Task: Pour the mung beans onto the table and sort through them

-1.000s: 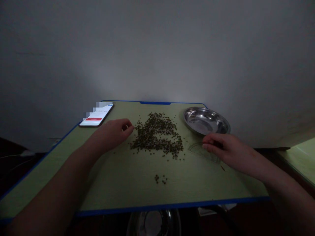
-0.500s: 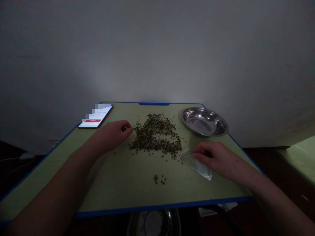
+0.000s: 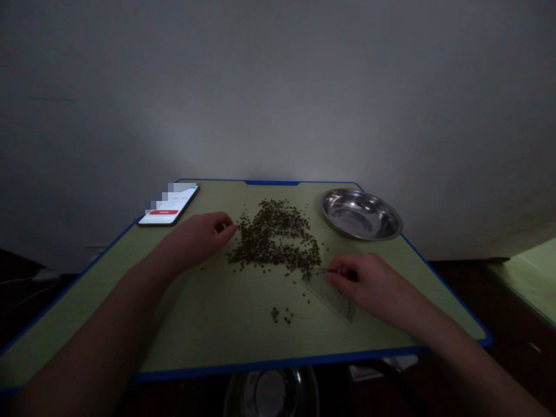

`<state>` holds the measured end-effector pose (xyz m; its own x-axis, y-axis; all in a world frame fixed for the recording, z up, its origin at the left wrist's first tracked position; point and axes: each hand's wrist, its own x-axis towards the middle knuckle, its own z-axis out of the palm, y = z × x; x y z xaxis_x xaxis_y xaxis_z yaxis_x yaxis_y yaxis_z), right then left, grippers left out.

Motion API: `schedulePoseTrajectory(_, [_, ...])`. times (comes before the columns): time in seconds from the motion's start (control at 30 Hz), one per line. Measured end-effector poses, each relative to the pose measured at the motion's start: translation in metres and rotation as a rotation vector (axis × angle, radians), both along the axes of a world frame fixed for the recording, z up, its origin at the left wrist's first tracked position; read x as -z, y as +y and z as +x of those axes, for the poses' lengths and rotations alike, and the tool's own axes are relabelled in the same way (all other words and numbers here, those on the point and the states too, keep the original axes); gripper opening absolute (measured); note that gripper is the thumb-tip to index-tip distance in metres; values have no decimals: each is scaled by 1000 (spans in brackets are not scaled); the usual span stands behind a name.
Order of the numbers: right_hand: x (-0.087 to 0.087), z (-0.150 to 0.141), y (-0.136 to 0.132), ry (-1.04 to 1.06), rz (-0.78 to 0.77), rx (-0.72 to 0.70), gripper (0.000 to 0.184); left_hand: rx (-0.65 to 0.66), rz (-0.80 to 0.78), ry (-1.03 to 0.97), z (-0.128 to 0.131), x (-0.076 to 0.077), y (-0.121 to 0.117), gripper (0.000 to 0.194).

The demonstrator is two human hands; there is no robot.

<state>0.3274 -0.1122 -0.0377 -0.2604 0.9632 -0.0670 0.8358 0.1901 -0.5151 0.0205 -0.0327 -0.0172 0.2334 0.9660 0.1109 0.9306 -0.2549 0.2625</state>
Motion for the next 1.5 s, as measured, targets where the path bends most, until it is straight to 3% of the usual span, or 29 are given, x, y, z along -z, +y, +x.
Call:
schedulePoseTrajectory(0.27, [5, -11, 8, -8, 36, -15, 26, -1, 3, 15, 0, -1, -3, 30])
schedulePoseTrajectory(0.63, [-4, -28, 23, -118, 53, -60, 26, 13, -3, 22, 0, -3, -4, 30])
schedulePoseTrajectory(0.83, [-2, -35, 29, -72, 31, -90, 25, 18, -13, 18, 0, -2, -3, 31])
schedulePoseTrajectory(1.03, [-3, -41, 23, -71, 40, -172, 21, 23, -12, 15, 1, -2, -4, 31])
schedulePoseTrajectory(1.23, [-6, -45, 13, -44, 75, -167, 20, 24, -11, 20, 2, -2, -5, 31])
schedulePoseTrajectory(1.5, [-6, -56, 4, -8, 14, -211, 20, 37, 4, 23, 2, 0, -3, 31])
